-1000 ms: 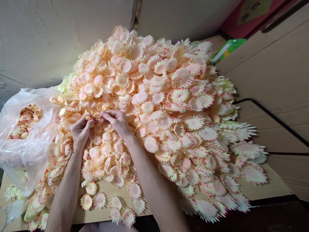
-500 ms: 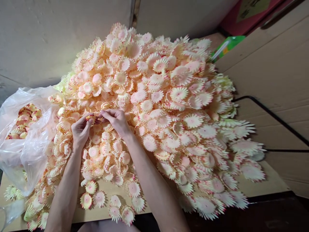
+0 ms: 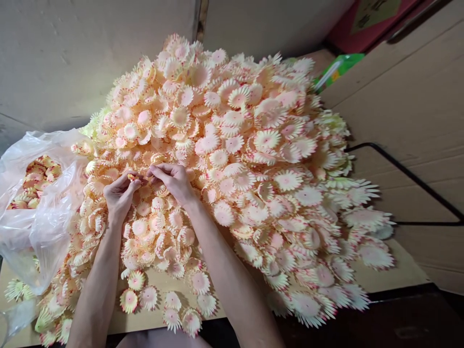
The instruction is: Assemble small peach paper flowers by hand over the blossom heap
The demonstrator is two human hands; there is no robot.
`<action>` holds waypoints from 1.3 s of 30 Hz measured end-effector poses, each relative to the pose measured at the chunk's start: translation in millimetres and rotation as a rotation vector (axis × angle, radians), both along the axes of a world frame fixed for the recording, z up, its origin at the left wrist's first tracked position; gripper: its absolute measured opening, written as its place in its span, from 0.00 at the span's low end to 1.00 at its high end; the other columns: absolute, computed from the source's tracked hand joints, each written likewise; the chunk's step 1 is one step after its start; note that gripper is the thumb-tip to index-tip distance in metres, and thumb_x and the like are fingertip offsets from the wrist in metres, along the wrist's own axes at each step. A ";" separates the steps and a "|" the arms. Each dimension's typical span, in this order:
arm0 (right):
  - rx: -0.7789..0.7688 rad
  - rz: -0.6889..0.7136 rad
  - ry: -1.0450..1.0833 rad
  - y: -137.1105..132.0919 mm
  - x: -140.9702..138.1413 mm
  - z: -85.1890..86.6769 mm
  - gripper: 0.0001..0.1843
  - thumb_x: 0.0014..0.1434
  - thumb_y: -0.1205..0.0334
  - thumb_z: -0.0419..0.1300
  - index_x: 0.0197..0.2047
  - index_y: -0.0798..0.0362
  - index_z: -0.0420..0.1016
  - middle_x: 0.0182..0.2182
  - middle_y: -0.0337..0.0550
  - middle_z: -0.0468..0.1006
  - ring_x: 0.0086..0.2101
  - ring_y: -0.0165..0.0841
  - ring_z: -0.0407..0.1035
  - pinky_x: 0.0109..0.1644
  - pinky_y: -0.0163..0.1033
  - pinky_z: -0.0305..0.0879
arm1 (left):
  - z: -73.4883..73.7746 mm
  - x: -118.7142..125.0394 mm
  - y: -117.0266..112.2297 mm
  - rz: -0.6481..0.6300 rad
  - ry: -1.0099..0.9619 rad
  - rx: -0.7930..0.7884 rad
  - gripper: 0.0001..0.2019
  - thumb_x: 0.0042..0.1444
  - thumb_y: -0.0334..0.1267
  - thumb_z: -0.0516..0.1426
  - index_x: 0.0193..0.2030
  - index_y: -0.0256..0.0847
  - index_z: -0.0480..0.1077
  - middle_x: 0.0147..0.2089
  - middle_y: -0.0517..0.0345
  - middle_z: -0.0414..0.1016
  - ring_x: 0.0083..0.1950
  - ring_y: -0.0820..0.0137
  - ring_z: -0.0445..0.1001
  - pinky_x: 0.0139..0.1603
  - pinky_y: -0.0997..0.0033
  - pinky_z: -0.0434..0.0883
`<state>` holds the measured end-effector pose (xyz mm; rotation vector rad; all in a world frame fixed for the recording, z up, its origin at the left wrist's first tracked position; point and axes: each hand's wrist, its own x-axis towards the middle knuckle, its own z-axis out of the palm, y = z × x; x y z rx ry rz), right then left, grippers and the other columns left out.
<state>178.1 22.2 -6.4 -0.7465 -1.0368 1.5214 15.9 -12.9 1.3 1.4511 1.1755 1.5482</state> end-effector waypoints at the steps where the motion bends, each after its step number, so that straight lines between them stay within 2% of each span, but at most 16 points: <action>1: -0.004 0.000 0.000 0.0 0.1 -0.1 0.16 0.54 0.47 0.69 0.33 0.53 0.83 0.32 0.43 0.81 0.30 0.27 0.72 0.35 0.31 0.69 | 0.1 -0.1 0.0 0.002 0.004 -0.002 0.12 0.54 0.42 0.66 0.39 0.36 0.78 0.36 0.56 0.79 0.36 0.70 0.80 0.43 0.72 0.78; 7: -0.009 0.002 0.010 -0.4 -0.2 0.2 0.17 0.53 0.47 0.70 0.32 0.53 0.83 0.32 0.43 0.80 0.30 0.27 0.72 0.36 0.32 0.70 | -5.0 -3.1 1.8 0.000 0.060 0.010 0.14 0.57 0.43 0.64 0.45 0.36 0.79 0.39 0.52 0.81 0.37 0.69 0.81 0.44 0.71 0.78; 12: -0.028 0.003 0.018 -0.4 -0.8 1.3 0.17 0.51 0.46 0.71 0.32 0.54 0.83 0.32 0.43 0.81 0.30 0.27 0.72 0.35 0.32 0.71 | -6.8 -6.2 3.3 0.079 0.157 0.067 0.15 0.56 0.41 0.64 0.48 0.36 0.80 0.43 0.50 0.82 0.40 0.70 0.80 0.45 0.77 0.76; 16: -0.024 0.011 0.010 0.0 -0.9 -0.1 0.17 0.52 0.47 0.70 0.33 0.54 0.83 0.32 0.43 0.81 0.30 0.27 0.73 0.35 0.31 0.70 | -5.8 -5.1 3.9 0.078 0.081 0.063 0.15 0.53 0.40 0.66 0.47 0.36 0.81 0.40 0.52 0.82 0.36 0.73 0.80 0.41 0.78 0.76; 22: 0.005 0.007 -0.005 1.4 -0.8 -2.7 0.17 0.54 0.47 0.69 0.33 0.54 0.83 0.33 0.43 0.81 0.31 0.27 0.73 0.37 0.31 0.69 | -4.2 -1.6 3.3 0.064 -0.066 0.004 0.18 0.46 0.38 0.70 0.44 0.36 0.81 0.40 0.52 0.82 0.37 0.71 0.80 0.43 0.74 0.78; 26: 0.008 -0.004 -0.022 1.7 -1.0 -2.4 0.18 0.53 0.46 0.69 0.33 0.55 0.83 0.33 0.44 0.81 0.31 0.28 0.73 0.38 0.33 0.70 | -1.8 -0.9 0.8 0.044 -0.085 -0.014 0.15 0.46 0.37 0.70 0.41 0.35 0.81 0.35 0.55 0.81 0.33 0.73 0.80 0.41 0.76 0.78; 30: 0.008 -0.001 -0.018 1.4 -1.7 -0.5 0.19 0.52 0.46 0.70 0.32 0.56 0.82 0.32 0.44 0.80 0.30 0.27 0.72 0.37 0.32 0.70 | 1.7 -0.5 -0.5 0.088 -0.033 -0.028 0.12 0.47 0.38 0.70 0.36 0.34 0.80 0.31 0.57 0.80 0.31 0.74 0.78 0.36 0.78 0.77; 34: 0.004 0.003 -0.018 1.1 -2.3 1.0 0.19 0.52 0.45 0.70 0.32 0.55 0.82 0.32 0.44 0.81 0.30 0.27 0.73 0.37 0.32 0.70 | 4.0 1.2 1.3 0.053 -0.061 -0.020 0.12 0.52 0.41 0.67 0.37 0.33 0.79 0.34 0.54 0.81 0.34 0.70 0.81 0.42 0.72 0.79; 39: 0.009 0.017 -0.013 1.3 -1.9 -1.2 0.19 0.53 0.45 0.69 0.33 0.54 0.83 0.33 0.44 0.81 0.31 0.28 0.73 0.38 0.33 0.72 | 3.4 1.4 2.2 0.036 -0.055 -0.023 0.14 0.54 0.41 0.66 0.43 0.34 0.78 0.39 0.51 0.82 0.38 0.69 0.82 0.45 0.73 0.79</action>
